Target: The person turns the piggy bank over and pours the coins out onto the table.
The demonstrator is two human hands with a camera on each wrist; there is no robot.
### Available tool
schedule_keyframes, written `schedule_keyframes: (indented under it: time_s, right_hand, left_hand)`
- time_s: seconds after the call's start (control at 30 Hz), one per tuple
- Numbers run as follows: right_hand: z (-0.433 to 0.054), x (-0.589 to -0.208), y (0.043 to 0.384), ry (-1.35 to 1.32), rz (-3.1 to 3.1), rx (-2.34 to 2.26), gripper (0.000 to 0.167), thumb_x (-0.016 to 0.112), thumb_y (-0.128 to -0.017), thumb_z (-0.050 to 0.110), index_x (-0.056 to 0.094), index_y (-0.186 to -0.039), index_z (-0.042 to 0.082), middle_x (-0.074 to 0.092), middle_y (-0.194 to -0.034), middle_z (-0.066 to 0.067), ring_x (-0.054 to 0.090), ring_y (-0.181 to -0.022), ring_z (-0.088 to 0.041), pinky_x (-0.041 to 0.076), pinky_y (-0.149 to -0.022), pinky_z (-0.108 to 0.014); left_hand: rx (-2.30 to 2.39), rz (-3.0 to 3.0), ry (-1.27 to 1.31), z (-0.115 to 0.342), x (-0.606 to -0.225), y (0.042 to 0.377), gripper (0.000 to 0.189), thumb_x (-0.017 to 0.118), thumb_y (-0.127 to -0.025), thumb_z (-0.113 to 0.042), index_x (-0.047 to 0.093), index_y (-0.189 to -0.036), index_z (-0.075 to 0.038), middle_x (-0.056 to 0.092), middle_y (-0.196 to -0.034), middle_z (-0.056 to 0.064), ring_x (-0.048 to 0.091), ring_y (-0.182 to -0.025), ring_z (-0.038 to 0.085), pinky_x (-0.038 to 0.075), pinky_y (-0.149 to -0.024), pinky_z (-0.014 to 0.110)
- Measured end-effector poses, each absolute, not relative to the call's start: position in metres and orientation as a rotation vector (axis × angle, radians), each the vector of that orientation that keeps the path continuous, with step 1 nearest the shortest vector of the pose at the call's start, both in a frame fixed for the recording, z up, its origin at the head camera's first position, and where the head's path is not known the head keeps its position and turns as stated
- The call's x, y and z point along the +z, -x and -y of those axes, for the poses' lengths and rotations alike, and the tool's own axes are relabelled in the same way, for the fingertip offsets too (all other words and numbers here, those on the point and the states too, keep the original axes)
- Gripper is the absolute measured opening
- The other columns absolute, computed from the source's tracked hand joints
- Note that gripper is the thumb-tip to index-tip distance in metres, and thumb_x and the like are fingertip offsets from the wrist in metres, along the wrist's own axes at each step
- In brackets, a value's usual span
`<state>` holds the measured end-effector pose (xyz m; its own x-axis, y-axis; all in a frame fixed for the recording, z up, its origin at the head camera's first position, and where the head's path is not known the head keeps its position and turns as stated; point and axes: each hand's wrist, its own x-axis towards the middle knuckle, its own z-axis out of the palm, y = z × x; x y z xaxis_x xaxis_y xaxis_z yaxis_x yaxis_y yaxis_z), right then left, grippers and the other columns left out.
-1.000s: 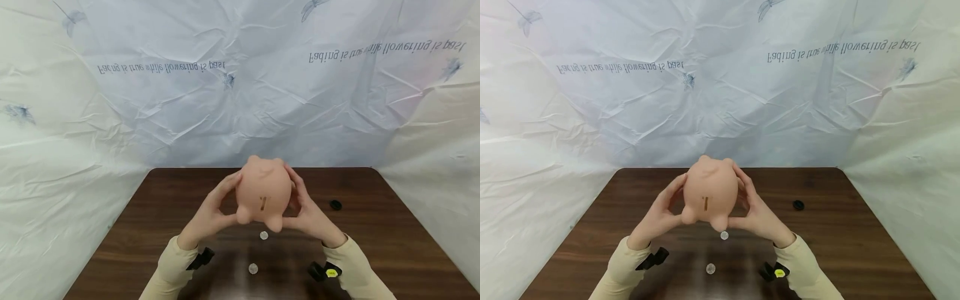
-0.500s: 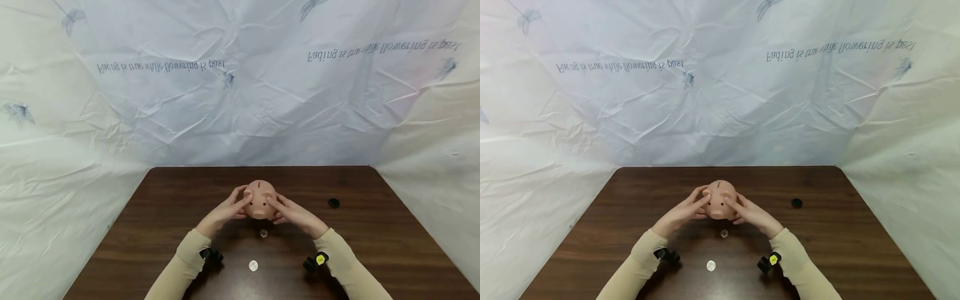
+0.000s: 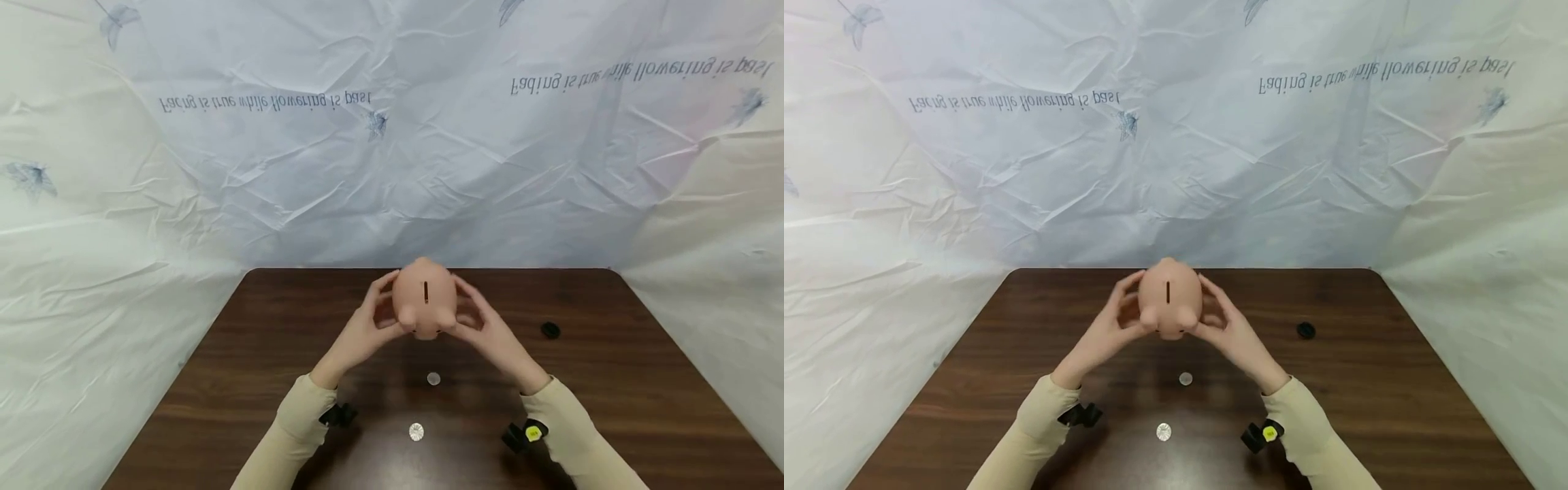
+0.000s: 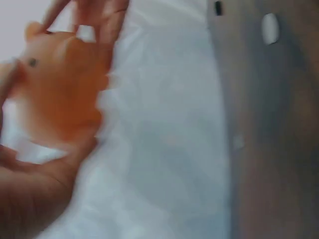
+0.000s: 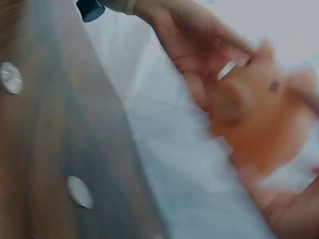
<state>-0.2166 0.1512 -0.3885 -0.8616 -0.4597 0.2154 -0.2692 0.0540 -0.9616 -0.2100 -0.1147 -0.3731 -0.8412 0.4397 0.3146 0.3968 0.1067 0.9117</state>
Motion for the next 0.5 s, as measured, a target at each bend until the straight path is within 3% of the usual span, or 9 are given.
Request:
schedule_keyframes:
  time_s: [0.13,0.27,0.37,0.5]
  right_hand:
    - [-0.149,-0.404,0.223,0.493,-2.108,-1.822,0.079,0.062,-0.103,0.029,0.013,-0.163,0.014,0.045,-0.147,-0.027,0.065,-0.112,-0.032,0.056,-0.093,-0.044]
    - [-0.155,-0.392,0.215,0.743,-2.106,-1.926,0.084,0.069,-0.098,0.014,0.016,-0.163,0.021,0.032,-0.158,-0.020,0.056,-0.125,-0.034,0.054,-0.096,-0.041]
    - [-0.159,-0.378,0.211,0.936,-2.088,-1.982,0.087,0.069,-0.096,0.006,0.018,-0.163,0.026,0.027,-0.160,-0.016,0.051,-0.129,-0.033,0.052,-0.098,-0.041]
    - [-0.159,-0.385,0.222,0.777,-2.102,-1.889,0.081,0.067,-0.100,0.017,0.016,-0.163,0.022,0.035,-0.153,-0.022,0.059,-0.120,-0.029,0.053,-0.097,-0.045]
  left_hand:
    - [1.829,-2.186,-0.603,0.110,-0.383,0.211,0.078,0.066,-0.101,-0.021,0.016,-0.162,-0.016,0.044,-0.146,0.029,0.058,-0.125,0.036,0.055,-0.094,0.046]
    - [1.949,-2.132,-0.861,0.113,-0.387,0.211,0.084,0.068,-0.098,-0.008,0.015,-0.161,-0.021,0.034,-0.156,0.021,0.047,-0.136,0.036,0.053,-0.099,0.043]
    - [1.997,-2.122,-1.040,0.116,-0.383,0.215,0.088,0.072,-0.095,-0.009,0.017,-0.160,-0.030,0.031,-0.159,0.013,0.043,-0.140,0.034,0.050,-0.103,0.045]
    - [1.904,-2.157,-0.832,0.115,-0.389,0.224,0.084,0.073,-0.096,-0.025,0.017,-0.158,-0.033,0.041,-0.152,0.016,0.051,-0.133,0.031,0.051,-0.101,0.045]
